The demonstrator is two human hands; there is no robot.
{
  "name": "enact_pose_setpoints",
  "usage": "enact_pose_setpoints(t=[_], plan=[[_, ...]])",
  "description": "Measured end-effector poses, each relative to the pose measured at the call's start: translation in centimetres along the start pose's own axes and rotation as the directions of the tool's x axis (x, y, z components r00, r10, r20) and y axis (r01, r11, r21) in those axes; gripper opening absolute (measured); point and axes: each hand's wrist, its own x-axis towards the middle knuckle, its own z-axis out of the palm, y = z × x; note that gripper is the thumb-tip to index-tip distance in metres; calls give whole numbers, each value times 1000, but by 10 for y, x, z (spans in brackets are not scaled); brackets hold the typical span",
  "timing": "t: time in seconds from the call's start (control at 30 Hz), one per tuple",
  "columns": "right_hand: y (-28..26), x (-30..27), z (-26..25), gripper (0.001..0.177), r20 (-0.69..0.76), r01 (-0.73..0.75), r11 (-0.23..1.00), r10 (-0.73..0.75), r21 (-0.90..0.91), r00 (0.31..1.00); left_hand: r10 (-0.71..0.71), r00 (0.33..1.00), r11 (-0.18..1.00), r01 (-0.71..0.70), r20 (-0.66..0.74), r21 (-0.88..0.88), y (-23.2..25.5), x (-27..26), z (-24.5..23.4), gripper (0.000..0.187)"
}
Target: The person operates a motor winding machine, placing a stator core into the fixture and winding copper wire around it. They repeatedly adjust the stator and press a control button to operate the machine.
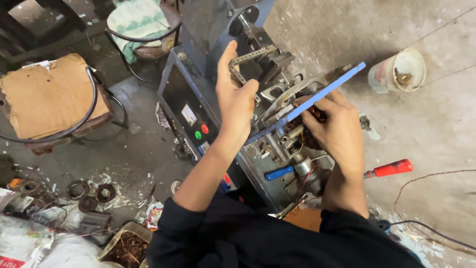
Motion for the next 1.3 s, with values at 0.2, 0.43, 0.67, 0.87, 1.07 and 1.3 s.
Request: enact_pose_setpoints(t=[0.2,0.43,0.67,0.87,1.07,1.3], plan=[[1,0,-1,28,18,-43,999,43,8,999,468,881,795,-456,72,399,6,-16,-17,81],[1,0,-2,28,-8,-27,999,28,22,1000,123,950,934,-209,288,291,-52,-127,-60,22],[-5,1,-3,29,13,-22,1000,22,9,1000,229,859,633,-489,458,601,-86,-121,-5,98],[0,0,-2,28,-3,31,1000,-31,-5,1000,-133,990,780,76,46,621,-105,-95,31,75],[3,-2,-2,28,-11,32,999,-32,11,999,78,971,997,-78,226,-8,-131,-103,13,88],[3,-5,-3,30,-41,81,997,-80,19,996,-130,968,990,138,217,-22,-130,-109,2,84]])
